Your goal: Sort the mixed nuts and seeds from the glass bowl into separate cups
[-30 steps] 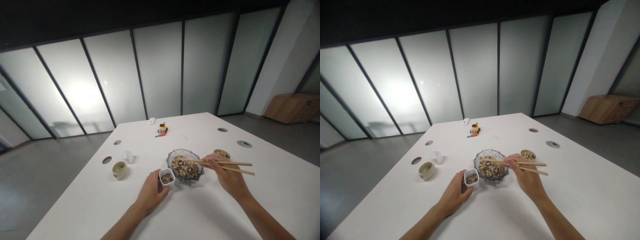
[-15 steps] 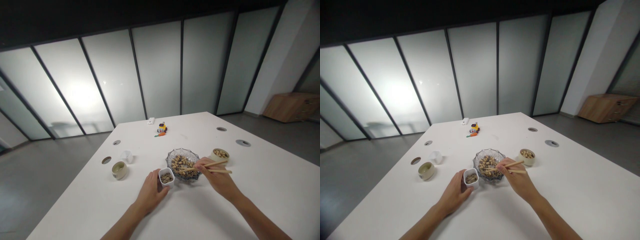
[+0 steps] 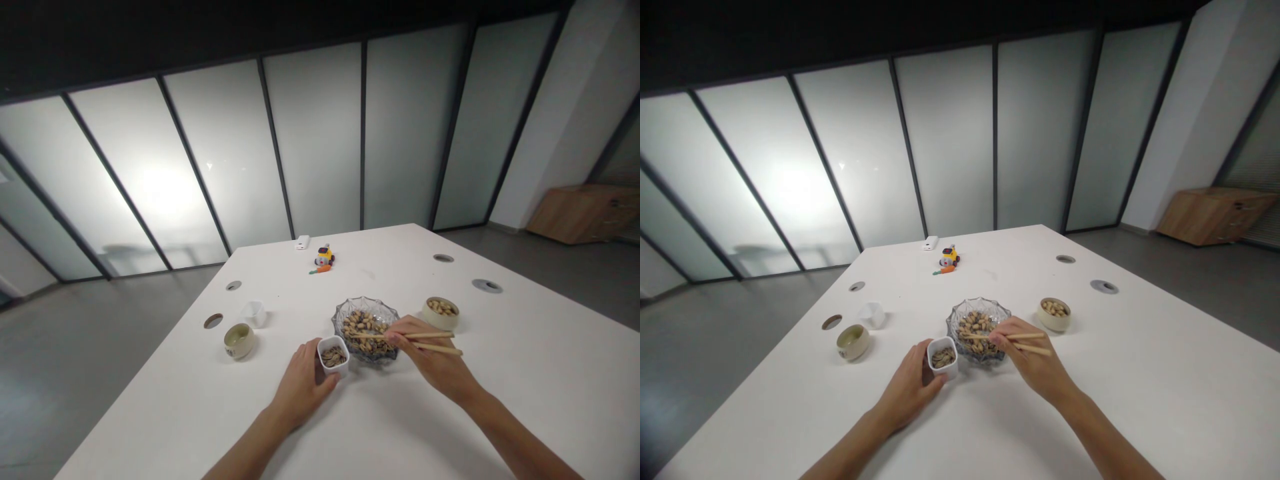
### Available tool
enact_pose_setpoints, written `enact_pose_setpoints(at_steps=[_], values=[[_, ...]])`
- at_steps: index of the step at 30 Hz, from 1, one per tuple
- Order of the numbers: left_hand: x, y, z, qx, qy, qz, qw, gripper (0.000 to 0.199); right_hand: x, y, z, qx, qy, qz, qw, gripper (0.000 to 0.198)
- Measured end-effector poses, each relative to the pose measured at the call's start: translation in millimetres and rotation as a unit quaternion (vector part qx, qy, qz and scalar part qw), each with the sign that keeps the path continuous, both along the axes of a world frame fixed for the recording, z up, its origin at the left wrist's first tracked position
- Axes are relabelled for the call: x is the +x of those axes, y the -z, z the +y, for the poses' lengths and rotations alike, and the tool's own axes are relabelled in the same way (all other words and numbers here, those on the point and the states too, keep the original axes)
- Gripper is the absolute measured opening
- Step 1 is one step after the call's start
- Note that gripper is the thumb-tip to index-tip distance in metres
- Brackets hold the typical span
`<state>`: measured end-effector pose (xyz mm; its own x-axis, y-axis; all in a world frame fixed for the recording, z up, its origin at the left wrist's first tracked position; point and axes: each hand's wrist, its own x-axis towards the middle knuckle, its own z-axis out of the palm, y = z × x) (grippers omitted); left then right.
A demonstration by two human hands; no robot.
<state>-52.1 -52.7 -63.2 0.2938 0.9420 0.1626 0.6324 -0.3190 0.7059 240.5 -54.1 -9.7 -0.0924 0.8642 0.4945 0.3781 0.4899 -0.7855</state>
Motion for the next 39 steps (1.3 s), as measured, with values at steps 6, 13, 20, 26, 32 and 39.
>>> enact_pose_setpoints(at_steps=[6, 13, 20, 26, 32, 39], values=[[-0.9, 2.1, 0.0, 0.010, -0.004, -0.003, 1.000, 0.057, 3.9, -2.1, 1.5, 0.033, 0.056, 0.058, 0.996, 0.044], [0.2, -1.7, -1.4, 0.003, -0.004, -0.001, 1.000, 0.055, -5.6, -5.6, -4.8, 0.031, 0.027, 0.077, 0.996, 0.049], [-0.6, 2.1, 0.3, 0.013, -0.003, -0.005, 1.000, 0.057, -8.7, 3.7, -1.5, 0.016, 0.026, 0.004, 1.000, 0.045], [-0.5, 3.3, 0.5, 0.019, -0.004, -0.010, 1.000, 0.054, -14.0, 14.1, -0.4, -0.013, -0.012, 0.012, 1.000, 0.038], [0.0, 2.3, 0.4, 0.016, -0.003, -0.008, 1.000, 0.056, -12.1, 13.5, -1.1, -0.008, -0.017, 0.012, 1.000, 0.037], [0.3, 0.1, -0.1, 0.003, -0.005, 0.000, 1.000, 0.057, -1.3, 6.2, 1.7, 0.042, 0.064, 0.040, 0.996, 0.040]])
